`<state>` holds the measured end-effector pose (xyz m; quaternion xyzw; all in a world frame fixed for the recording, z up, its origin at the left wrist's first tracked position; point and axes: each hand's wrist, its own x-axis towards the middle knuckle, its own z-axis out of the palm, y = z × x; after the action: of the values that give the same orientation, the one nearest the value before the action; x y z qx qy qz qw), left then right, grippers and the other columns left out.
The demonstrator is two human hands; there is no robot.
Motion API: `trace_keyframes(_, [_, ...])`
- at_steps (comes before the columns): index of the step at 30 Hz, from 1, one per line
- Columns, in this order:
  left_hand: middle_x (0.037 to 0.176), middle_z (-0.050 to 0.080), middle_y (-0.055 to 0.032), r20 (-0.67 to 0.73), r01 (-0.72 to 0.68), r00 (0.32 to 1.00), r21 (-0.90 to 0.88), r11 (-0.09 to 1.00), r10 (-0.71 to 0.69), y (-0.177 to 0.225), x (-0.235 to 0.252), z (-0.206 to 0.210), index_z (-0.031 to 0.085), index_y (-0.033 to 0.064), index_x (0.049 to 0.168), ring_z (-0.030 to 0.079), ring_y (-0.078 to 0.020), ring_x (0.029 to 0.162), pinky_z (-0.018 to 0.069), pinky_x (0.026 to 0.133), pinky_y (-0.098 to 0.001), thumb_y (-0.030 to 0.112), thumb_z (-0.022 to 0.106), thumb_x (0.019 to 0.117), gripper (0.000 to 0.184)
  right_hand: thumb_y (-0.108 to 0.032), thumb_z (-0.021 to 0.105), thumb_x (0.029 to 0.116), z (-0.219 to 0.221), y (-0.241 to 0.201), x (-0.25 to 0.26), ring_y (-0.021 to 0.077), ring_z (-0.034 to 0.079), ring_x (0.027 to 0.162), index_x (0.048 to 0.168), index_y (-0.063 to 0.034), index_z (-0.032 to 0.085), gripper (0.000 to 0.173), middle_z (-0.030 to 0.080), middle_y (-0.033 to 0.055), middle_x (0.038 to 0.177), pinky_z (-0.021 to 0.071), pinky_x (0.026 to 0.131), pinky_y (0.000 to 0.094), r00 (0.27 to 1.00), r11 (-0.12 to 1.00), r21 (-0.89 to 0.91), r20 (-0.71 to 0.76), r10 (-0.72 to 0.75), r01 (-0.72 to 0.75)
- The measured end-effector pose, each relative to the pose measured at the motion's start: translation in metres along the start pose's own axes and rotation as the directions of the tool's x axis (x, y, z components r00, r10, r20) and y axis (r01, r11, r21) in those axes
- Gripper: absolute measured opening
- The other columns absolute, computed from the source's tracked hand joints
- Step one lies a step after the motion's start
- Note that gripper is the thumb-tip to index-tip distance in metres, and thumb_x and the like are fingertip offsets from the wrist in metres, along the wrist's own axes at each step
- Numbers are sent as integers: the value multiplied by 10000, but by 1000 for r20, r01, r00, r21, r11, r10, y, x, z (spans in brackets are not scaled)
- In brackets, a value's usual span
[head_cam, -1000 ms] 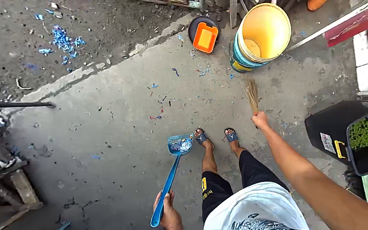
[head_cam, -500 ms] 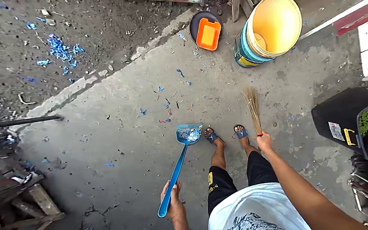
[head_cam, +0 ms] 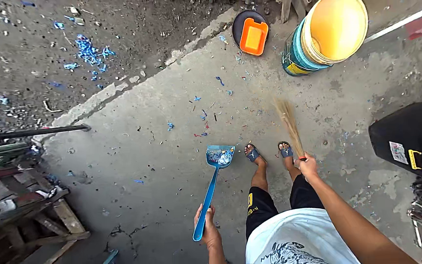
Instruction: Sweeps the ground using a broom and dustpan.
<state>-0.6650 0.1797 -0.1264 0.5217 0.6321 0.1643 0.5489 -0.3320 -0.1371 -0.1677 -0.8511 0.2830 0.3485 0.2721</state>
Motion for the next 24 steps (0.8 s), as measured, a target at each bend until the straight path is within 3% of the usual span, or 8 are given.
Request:
trace_keyframes(3, [1166, 702, -199, -19, 8, 1000, -5, 1000, -8, -6, -1, -2, 555, -37, 1372, 731, -296, 963, 628, 856, -452, 144, 663, 929, 491, -186, 719, 879, 18, -37, 53, 365, 666, 1045, 1199, -12, 665, 368, 685, 218, 1121, 532, 906, 585, 997, 984, -175, 66, 44, -32])
trace_keyframes(6, [1146, 708, -212, -32, 18, 999, 1, 1000, -18, -12, -1, -7, 559, -48, 1363, 737, -307, 944, 631, 846, -459, 127, 656, 932, 475, -178, 759, 851, 41, -75, 81, 407, 659, 1125, 1329, -64, 637, 506, 681, 234, 1207, 522, 961, 631, 933, 909, -361, 353, -73, 207])
trace_keyframes(10, [1141, 711, -212, -24, 62, 998, -7, 998, -62, -16, -9, -15, 556, -38, 1372, 736, -314, 952, 631, 845, -465, 137, 653, 938, 478, -226, 747, 872, 33, -56, 22, 336, 657, 1160, 1507, -144, 515, 682, 670, 174, 1286, 527, 1000, 576, 936, 922, -277, 302, -182, 269])
trace_keyframes(13, [1113, 717, -213, -23, 79, 997, -14, 997, -80, -13, -8, -17, 555, -42, 1367, 737, -303, 932, 629, 840, -453, 142, 659, 931, 485, -228, 768, 875, 24, 9, -42, 326, 664, 1146, 1457, -94, 552, 635, 676, 183, 1260, 534, 995, 577, 983, 979, -150, 141, -120, 142])
trace_keyframes(17, [1090, 725, -210, -25, 84, 996, -10, 996, -84, -15, -6, -13, 570, -37, 1357, 742, -301, 906, 635, 824, -451, 166, 688, 918, 497, -180, 808, 797, 55, 32, -63, 360, 683, 882, 1166, -45, 694, 409, 698, 206, 1016, 560, 775, 593, 977, 979, -58, 70, 201, -197])
trace_keyframes(19, [1096, 722, -207, -26, 87, 996, -12, 996, -87, -16, -3, -10, 571, -36, 1359, 742, -300, 903, 634, 823, -448, 153, 687, 924, 488, -180, 781, 822, 81, -12, -56, 336, 688, 896, 1143, -43, 707, 357, 705, 193, 1020, 560, 802, 565, 951, 978, -186, 273, 144, -94])
trace_keyframes(21, [1097, 723, -207, -27, 89, 996, -21, 996, -90, -16, -2, -7, 566, -34, 1366, 743, -299, 901, 636, 822, -444, 141, 681, 932, 482, -198, 755, 839, 106, -64, -41, 317, 681, 1073, 1272, -93, 664, 454, 704, 163, 1159, 547, 938, 569, 879, 945, -276, 476, -23, 174])
trace_keyframes(24, [1074, 727, -212, -34, 80, 996, -29, 996, -81, -10, 3, -12, 567, -42, 1358, 748, -298, 884, 641, 806, -444, 117, 668, 934, 464, -208, 747, 825, 120, -112, -36, 283, 663, 1160, 1402, -127, 608, 599, 693, 130, 1244, 532, 997, 548, 856, 939, -202, 495, -149, 280])
